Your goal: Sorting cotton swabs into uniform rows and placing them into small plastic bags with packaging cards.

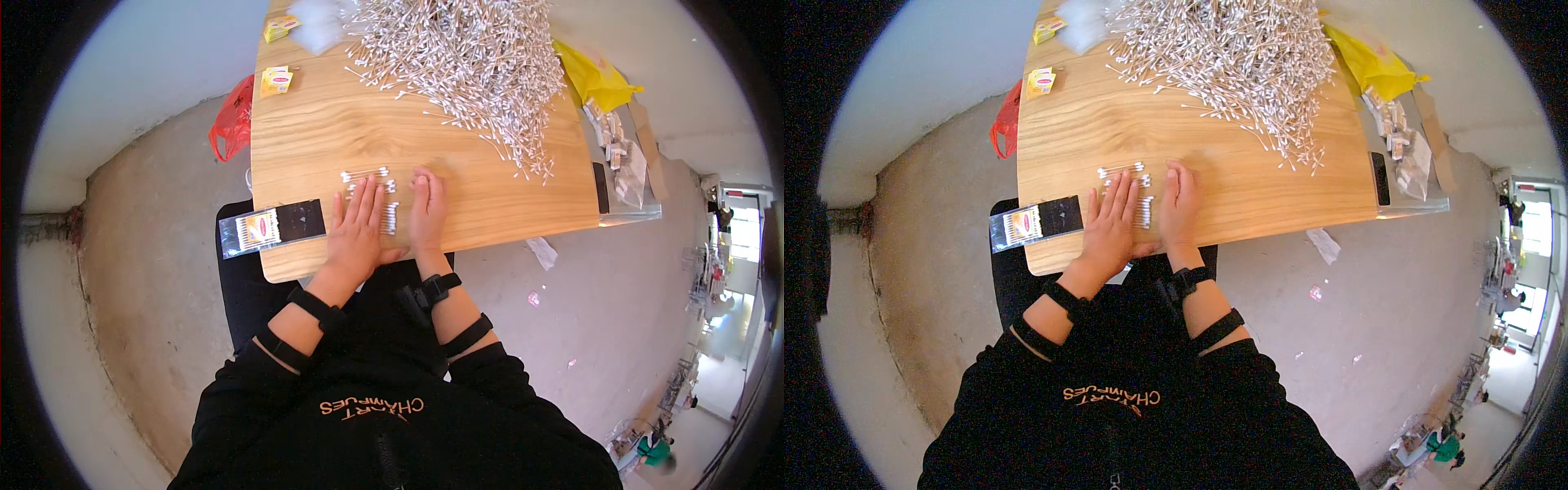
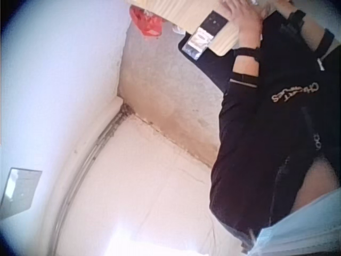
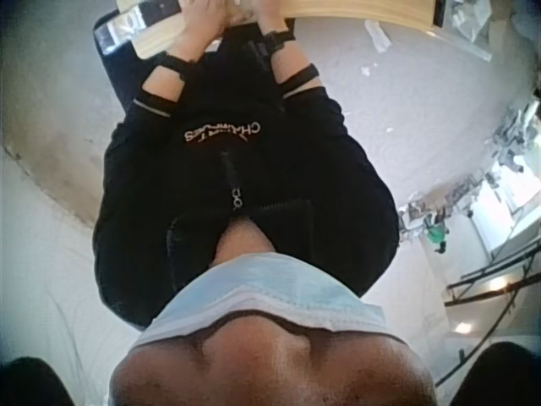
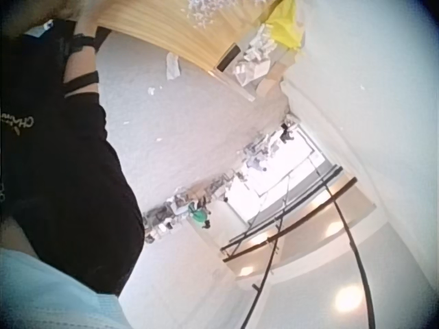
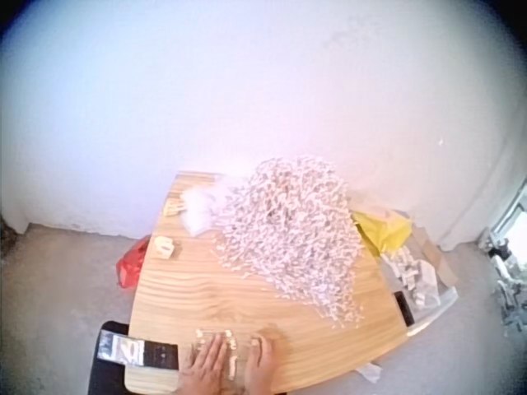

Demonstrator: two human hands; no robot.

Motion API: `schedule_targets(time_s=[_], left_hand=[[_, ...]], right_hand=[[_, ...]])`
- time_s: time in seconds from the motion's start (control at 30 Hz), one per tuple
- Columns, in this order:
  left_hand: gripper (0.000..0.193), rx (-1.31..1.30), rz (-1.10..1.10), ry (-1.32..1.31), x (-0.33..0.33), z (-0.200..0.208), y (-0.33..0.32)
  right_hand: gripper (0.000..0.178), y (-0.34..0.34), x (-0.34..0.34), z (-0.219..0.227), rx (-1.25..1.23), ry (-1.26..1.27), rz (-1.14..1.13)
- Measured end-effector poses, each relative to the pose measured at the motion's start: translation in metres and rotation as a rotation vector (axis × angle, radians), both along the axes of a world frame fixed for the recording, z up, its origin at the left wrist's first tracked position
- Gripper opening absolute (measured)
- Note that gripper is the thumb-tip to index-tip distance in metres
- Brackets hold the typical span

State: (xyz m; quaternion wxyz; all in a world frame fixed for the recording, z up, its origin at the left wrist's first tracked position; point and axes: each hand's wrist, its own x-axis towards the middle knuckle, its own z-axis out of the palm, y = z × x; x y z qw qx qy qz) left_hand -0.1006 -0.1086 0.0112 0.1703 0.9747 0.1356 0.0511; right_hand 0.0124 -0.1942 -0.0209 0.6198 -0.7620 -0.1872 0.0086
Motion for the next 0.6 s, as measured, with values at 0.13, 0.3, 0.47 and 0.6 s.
schedule_targets(time_s=[0.13, 0.3, 0.47, 0.6], left_hand=[[0.117, 0.092, -0.053, 0.036, -0.009, -0.002, -0.001], [0.120, 0.101, 0.019, 0.095, 0.008, 0.013, 0.008], [0.119, 0.115, 0.023, 0.115, 0.023, 0.015, 0.024], [0.120, 0.047, -0.089, 0.130, 0.014, 0.016, 0.024]], right_hand=[[0.029, 0.001, -0.002, 0.002, 0.088, 0.108, -0.016], [0.031, 0.003, -0.004, 0.007, 0.253, 0.184, -0.037], [0.034, 0.003, -0.002, 0.005, 0.156, 0.125, -0.020], [0.038, -0.001, 0.002, -0.003, 0.247, 0.185, 0.004]])
